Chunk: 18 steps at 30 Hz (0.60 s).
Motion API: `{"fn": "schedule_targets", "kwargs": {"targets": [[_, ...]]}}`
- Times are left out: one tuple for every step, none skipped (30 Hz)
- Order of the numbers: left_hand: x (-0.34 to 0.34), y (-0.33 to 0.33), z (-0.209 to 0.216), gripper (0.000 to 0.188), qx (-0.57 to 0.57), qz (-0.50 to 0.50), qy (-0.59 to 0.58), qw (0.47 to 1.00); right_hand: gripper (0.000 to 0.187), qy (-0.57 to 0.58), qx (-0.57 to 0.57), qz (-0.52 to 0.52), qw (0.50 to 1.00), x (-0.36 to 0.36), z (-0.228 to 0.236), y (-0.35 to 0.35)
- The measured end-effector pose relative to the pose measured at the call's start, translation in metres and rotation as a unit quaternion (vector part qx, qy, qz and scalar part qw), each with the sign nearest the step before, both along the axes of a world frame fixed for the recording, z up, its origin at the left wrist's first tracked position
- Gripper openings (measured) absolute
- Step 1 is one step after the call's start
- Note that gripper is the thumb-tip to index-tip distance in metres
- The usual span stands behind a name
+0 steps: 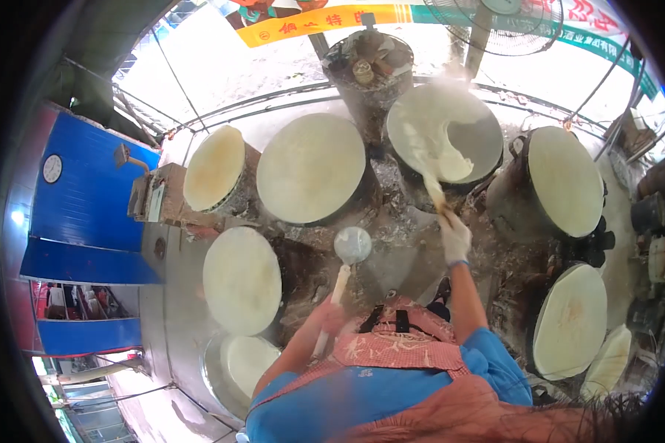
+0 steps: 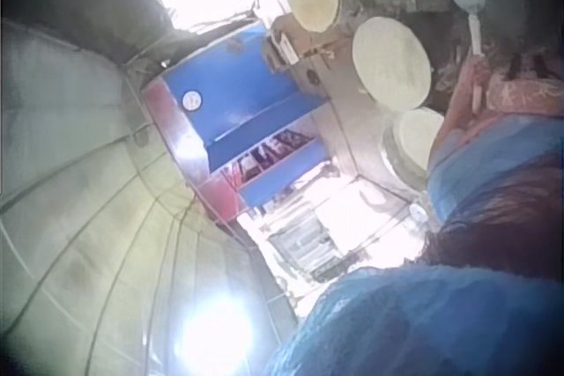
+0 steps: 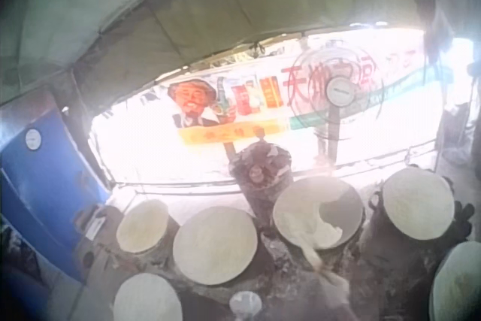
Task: The person spreads batter across several heated round surfaces using a wooden spreader, then lifts the cooked flatbreads by hand and with a stick to stack them.
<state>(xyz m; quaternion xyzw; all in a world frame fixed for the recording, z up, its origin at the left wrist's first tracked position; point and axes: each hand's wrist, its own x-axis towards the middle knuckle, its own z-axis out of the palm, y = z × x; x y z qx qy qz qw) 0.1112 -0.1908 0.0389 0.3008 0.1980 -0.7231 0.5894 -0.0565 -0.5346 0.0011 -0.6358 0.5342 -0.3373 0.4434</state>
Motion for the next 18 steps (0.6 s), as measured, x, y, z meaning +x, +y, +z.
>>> {"fn": "schedule_targets", "kwargs": {"targets": [[0.000,0.002,0.002,0.038,-0.035,-0.015,-0.014,0.999,0.024,0.164,-0.105,0.038,0.980,0.012,-0.016,-0.002],[-0.002,0.012,0.014,0.038,-0.022,-0.026,-0.022,0.999,0.023,0.244,-0.163,0.052,0.955,0.013,-0.023,0.001],[-0.005,0.020,0.023,0.043,0.020,0.022,0.012,0.999,0.022,0.328,-0.124,0.079,0.933,0.008,-0.018,0.003],[-0.006,0.031,0.027,0.047,-0.001,0.024,-0.009,1.000,0.022,0.409,-0.089,0.104,0.902,-0.003,-0.004,0.001],[-0.007,0.042,0.032,0.051,-0.021,0.029,-0.030,0.999,0.023,0.426,-0.077,0.098,0.896,-0.024,0.003,-0.003],[-0.009,0.050,0.033,0.055,-0.043,0.029,-0.049,0.997,0.025,0.446,-0.063,0.088,0.888,-0.042,0.006,-0.004],[-0.013,0.054,0.042,0.056,-0.063,0.014,-0.071,0.995,0.025,0.445,-0.062,0.077,0.890,-0.046,0.008,-0.002],[-0.015,0.056,0.048,0.056,-0.082,0.001,-0.092,0.992,0.025,0.360,-0.087,0.025,0.929,-0.046,0.011,-0.002],[-0.017,0.060,0.046,0.056,-0.081,0.033,-0.038,0.995,0.025,0.276,-0.115,-0.018,0.954,-0.047,0.014,-0.001],[-0.017,0.056,0.039,0.056,-0.110,0.034,-0.020,0.993,0.024,0.185,-0.104,-0.060,0.975,-0.030,0.012,-0.002],[-0.018,0.052,0.035,0.056,-0.139,0.033,-0.002,0.990,0.028,0.158,-0.064,-0.033,0.985,-0.012,-0.007,-0.012],[-0.017,0.043,0.026,0.056,-0.154,0.029,-0.005,0.988,0.029,0.155,-0.092,0.011,0.984,0.002,-0.026,-0.018],[-0.013,0.046,0.023,0.022,-0.147,0.013,0.022,0.989,0.029,0.186,-0.082,0.056,0.978,0.008,-0.019,-0.014],[-0.019,0.049,0.020,0.019,-0.133,0.050,0.045,0.989,0.030,0.217,-0.073,0.100,0.968,0.008,-0.011,-0.010],[-0.024,0.055,0.020,0.016,-0.116,0.091,0.065,0.987,0.030,0.226,-0.079,0.092,0.967,-0.005,-0.002,-0.005],[-0.030,0.058,0.026,0.015,-0.102,0.128,0.083,0.983,0.030,0.230,-0.085,0.076,0.967,-0.028,0.002,-0.019],[-0.034,0.046,0.039,0.024,-0.114,0.100,-0.009,0.988,0.031,0.303,-0.076,0.089,0.946,-0.055,-0.009,-0.051],[-0.041,0.037,0.054,0.036,-0.120,0.072,-0.094,0.986,0.032,0.381,-0.060,0.103,0.917,-0.072,-0.021,-0.072]]}}
